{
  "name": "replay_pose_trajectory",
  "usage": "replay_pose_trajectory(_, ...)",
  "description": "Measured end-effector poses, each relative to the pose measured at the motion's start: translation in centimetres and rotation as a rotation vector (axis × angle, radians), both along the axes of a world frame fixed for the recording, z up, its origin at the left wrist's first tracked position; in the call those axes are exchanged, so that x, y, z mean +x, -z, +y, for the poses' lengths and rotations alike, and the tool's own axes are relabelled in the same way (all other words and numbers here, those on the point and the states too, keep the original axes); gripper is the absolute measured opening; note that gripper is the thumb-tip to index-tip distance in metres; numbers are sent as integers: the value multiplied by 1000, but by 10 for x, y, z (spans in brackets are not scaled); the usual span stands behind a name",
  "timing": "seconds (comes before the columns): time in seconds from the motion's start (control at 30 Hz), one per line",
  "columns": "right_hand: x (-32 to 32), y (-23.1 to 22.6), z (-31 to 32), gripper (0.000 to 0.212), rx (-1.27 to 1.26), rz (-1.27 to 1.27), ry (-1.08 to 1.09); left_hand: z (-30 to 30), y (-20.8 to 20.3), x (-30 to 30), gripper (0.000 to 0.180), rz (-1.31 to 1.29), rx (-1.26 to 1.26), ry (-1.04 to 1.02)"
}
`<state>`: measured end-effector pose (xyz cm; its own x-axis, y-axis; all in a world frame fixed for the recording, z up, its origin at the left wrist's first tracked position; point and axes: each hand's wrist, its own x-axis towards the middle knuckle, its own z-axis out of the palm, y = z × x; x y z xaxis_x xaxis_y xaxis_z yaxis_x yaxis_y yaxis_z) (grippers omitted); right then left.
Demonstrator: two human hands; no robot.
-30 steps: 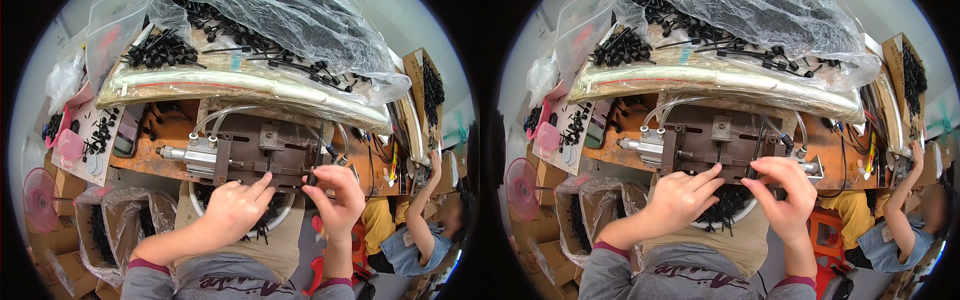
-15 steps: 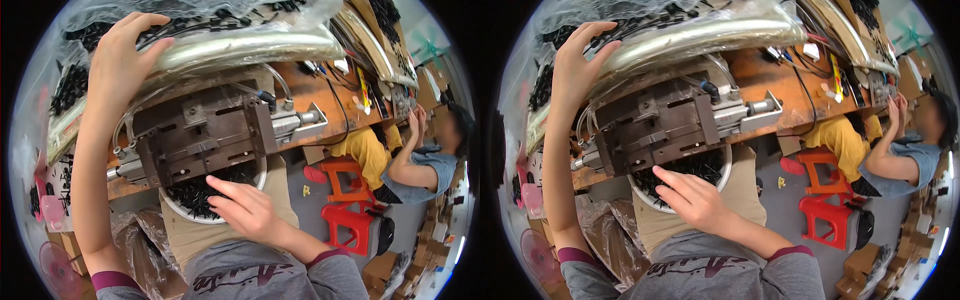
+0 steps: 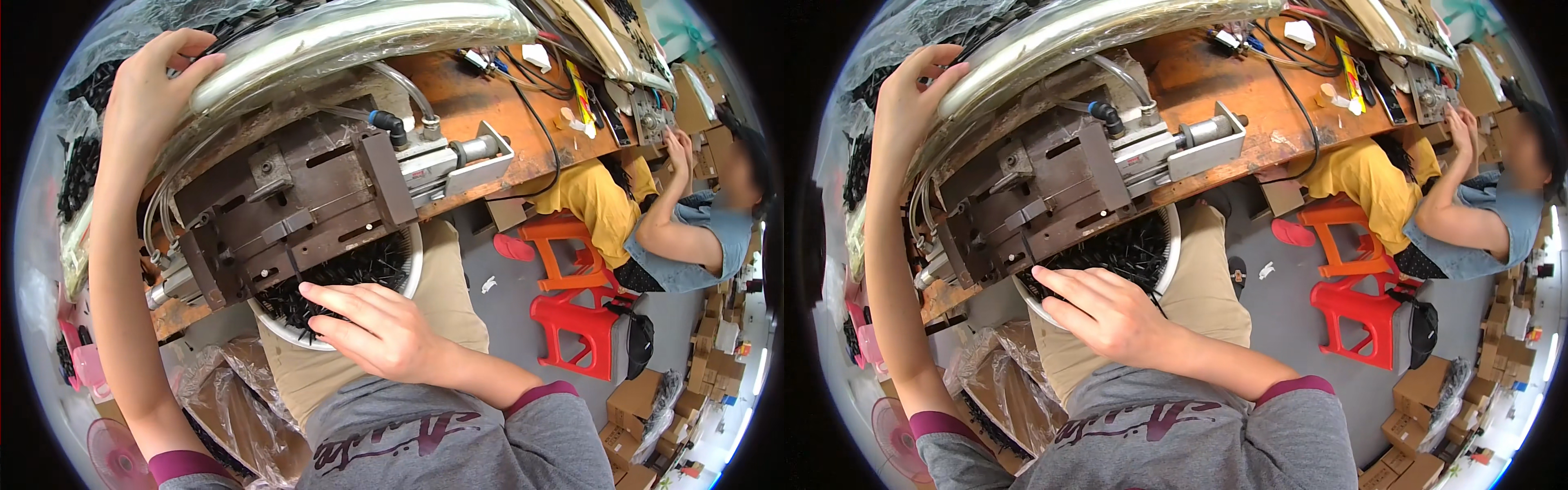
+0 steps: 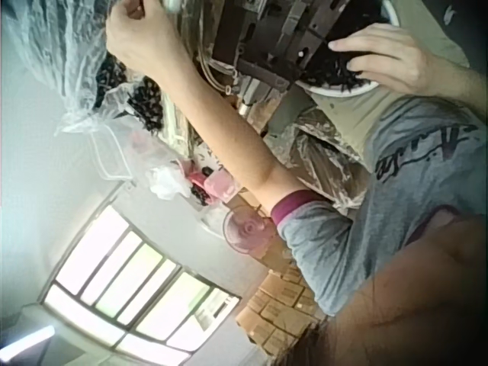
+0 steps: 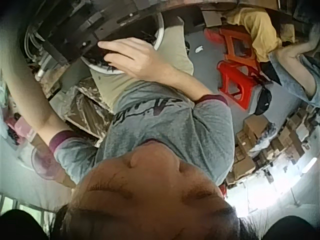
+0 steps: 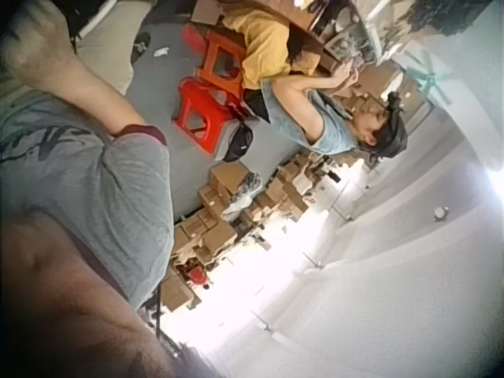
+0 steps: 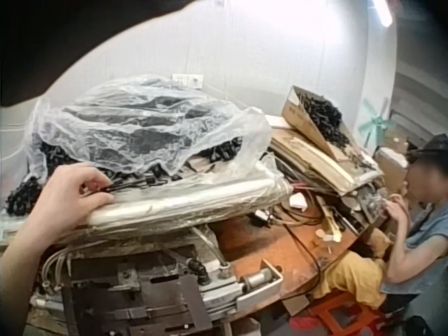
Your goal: Assembling small black plastic components using a pneumatic clamping machine on a workbench.
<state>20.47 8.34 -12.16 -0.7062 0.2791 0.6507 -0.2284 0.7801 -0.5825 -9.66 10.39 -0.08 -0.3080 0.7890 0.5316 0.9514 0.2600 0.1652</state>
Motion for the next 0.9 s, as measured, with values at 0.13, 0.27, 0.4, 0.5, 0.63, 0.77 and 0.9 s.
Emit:
replay_pose_trajectory(0.13, -3, -6, 7, 27, 32, -14, 8, -1, -3, 1, 25, -29, 0, 26)
replay_pose_trajectory(0.27, -10, -12, 16, 25, 93, -39, 15, -5, -7, 0, 24, 4, -73, 7)
replay_pose_trajectory(0.4, -18, -19, 23, 23, 168, -67, 40, -4, -27, 25, 24, -229, -69, -68)
replay_pose_trajectory(0.5, -21, -20, 23, 20, 195, -124, 74, -10, -25, 23, 23, -201, 7, 29)
replay_pose_trajectory(0.63, -23, -20, 21, 20, 261, -214, 89, -13, -23, 16, 21, -247, -22, 6)
replay_pose_trajectory(0.77, -28, -18, 23, 20, 386, -220, 61, -14, -23, 19, 19, -229, 5, 6)
replay_pose_trajectory(0.9, -34, -27, 19, 19, 439, -295, 107, -16, -21, 18, 19, -219, 74, 42)
